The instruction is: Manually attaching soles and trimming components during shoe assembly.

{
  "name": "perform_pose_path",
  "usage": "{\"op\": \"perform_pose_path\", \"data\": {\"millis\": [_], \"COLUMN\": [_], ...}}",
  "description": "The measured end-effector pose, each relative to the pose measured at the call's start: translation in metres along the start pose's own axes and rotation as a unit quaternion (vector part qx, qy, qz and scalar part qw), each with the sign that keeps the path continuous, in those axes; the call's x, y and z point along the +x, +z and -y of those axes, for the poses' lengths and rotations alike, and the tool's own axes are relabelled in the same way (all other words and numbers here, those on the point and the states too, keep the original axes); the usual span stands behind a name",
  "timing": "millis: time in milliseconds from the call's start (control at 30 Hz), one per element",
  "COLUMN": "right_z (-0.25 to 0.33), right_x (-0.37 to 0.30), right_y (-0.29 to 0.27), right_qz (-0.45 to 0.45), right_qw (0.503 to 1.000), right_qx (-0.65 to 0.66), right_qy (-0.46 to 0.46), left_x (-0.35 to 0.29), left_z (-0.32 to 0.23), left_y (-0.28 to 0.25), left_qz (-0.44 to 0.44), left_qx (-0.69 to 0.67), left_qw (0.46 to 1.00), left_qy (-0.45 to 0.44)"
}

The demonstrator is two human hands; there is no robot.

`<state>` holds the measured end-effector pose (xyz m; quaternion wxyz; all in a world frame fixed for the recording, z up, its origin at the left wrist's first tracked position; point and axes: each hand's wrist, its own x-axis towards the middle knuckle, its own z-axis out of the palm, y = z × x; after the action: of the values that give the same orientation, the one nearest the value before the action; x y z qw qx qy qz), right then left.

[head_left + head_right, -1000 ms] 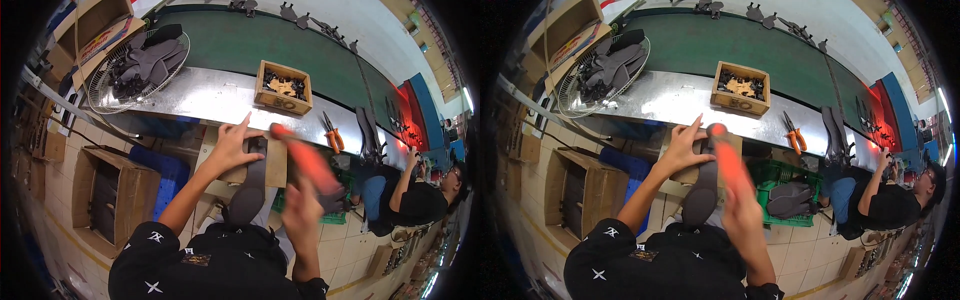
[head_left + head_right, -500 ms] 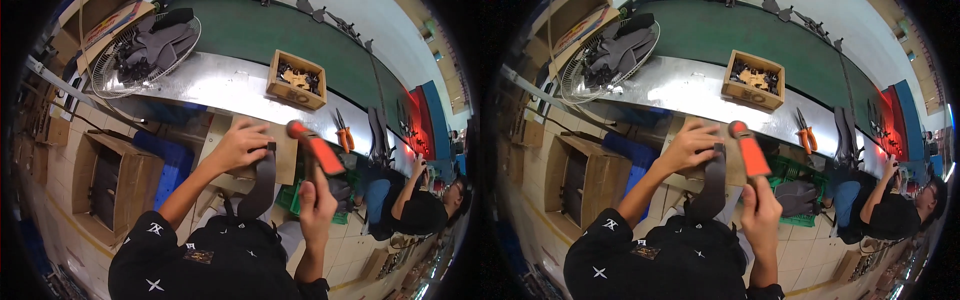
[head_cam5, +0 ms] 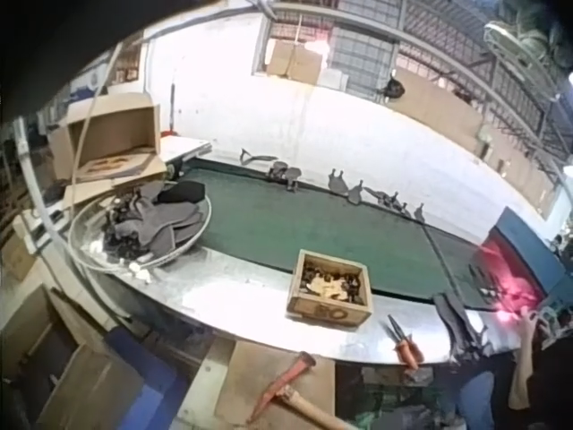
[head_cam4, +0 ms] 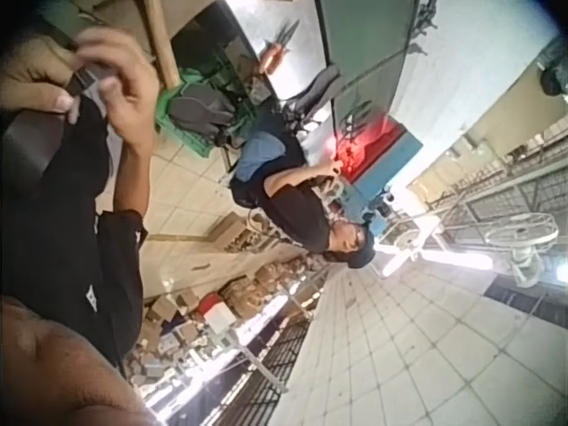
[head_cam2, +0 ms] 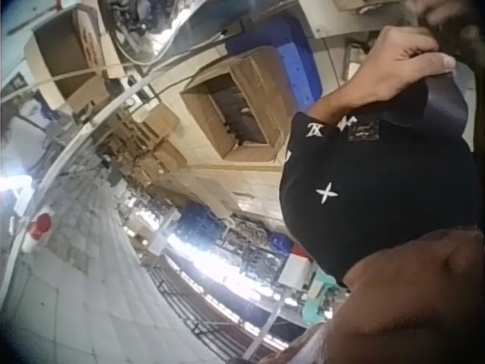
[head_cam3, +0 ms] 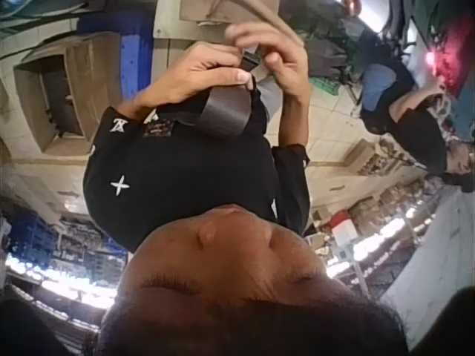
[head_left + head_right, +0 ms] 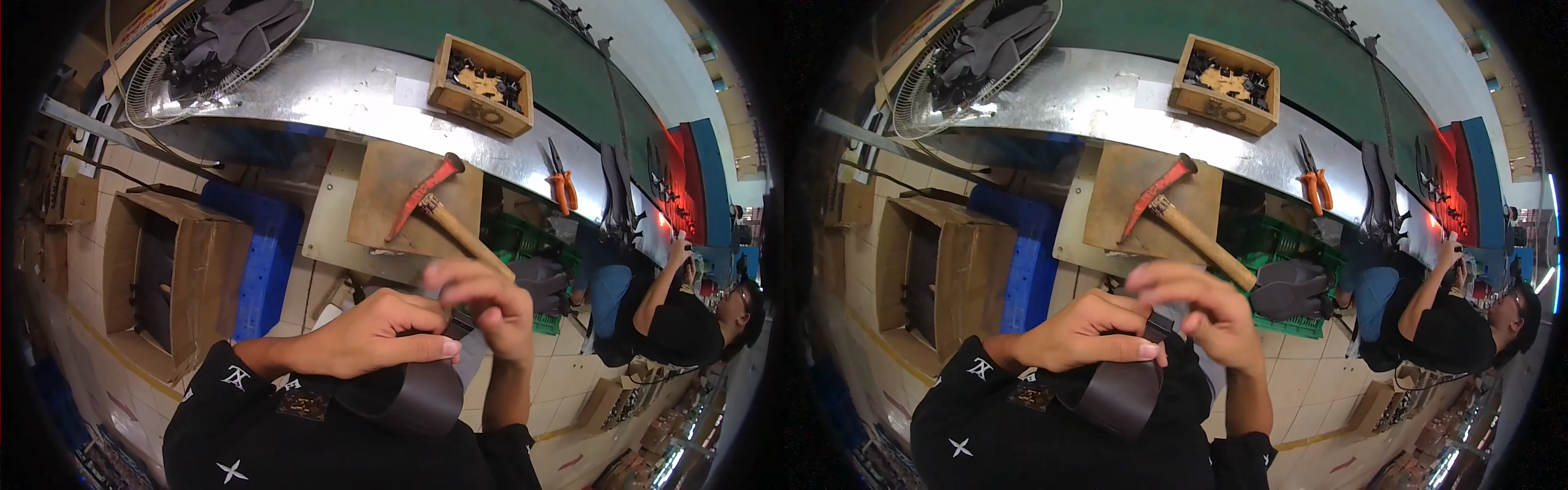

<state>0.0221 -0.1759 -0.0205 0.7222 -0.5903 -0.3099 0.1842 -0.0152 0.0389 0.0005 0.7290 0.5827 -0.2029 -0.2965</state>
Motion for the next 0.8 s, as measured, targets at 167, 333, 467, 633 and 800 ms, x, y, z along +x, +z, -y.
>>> {"op": "perform_pose_path", "data": {"millis": [167,333,467,633,800], "right_z": [0.002,0.003,0.013,0.034,0.030], "right_x": [-0.012,-0.025,-0.036,-0.069,-0.140], "right_y": [0.037,0.034,-0.016,-0.130,-0.375], "right_qz": [-0.106,-0.179,-0.282,-0.354,-0.603], "right_qw": [0.983,0.972,0.956,0.870,0.479], "right_qx": [0.139,0.150,0.077,-0.343,-0.632], "right_qy": [0.053,0.040,-0.020,0.031,0.091], "left_x": [0.002,0.018,0.017,-0.003,-0.009], "left_z": [-0.004,-0.002,0.024,0.021,-0.039], "left_y": [0.009,0.004,-0.012,-0.004,-0.144], "left_qz": [0.058,0.126,0.073,-0.121,-0.373], "left_qx": [-0.133,-0.142,-0.347,-0.005,0.167], "left_qw": [0.987,0.973,0.913,0.986,0.906], "left_qy": [-0.063,-0.128,-0.203,-0.113,0.106]}}
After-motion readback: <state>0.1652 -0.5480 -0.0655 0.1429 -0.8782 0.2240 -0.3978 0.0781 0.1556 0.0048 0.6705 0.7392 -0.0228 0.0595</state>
